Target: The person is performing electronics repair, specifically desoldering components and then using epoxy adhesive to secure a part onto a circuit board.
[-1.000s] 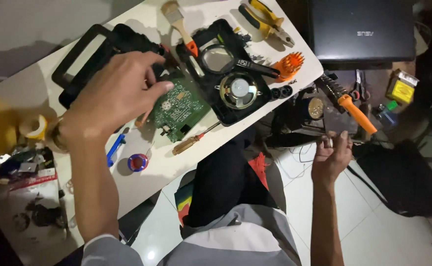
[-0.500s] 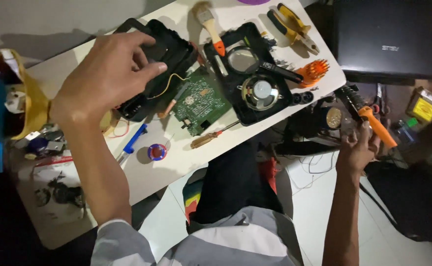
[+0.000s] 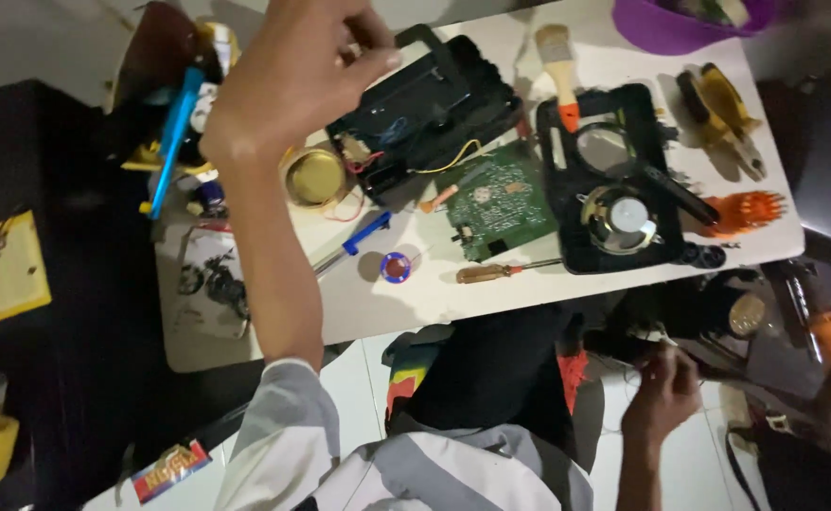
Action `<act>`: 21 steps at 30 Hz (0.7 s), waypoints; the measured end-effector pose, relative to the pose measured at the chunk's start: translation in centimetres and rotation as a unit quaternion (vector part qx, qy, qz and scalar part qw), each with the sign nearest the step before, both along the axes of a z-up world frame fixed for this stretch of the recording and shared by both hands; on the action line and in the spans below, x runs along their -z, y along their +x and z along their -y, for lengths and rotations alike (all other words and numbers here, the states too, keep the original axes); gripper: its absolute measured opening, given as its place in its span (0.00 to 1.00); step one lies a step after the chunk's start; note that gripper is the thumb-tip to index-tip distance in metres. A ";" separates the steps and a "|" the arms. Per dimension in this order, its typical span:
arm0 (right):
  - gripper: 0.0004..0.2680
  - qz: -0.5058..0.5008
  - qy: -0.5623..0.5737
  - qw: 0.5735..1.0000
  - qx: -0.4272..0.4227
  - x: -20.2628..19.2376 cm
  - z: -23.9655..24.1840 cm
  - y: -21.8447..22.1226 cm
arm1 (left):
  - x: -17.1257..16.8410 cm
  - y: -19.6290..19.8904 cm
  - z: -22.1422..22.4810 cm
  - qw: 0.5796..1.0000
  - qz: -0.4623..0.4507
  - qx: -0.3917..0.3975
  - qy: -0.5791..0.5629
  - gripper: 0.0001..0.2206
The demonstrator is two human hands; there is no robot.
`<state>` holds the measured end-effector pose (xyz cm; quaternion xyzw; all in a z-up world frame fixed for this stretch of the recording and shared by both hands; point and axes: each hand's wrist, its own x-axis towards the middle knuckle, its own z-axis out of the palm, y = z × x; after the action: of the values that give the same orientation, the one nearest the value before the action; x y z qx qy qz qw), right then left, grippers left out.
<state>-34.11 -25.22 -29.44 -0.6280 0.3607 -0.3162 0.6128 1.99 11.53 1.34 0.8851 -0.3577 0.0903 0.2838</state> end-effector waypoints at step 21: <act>0.09 -0.063 -0.402 0.885 -0.227 5.1 -13.2 2.2 | 4.4 4.0 -4.5 0.995 0.055 -0.083 -0.007 0.14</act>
<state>-31.96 -12.07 -34.55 -0.9038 0.0876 -0.2464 0.3387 5.94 16.05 -3.02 0.9033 -0.2975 0.1644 0.2617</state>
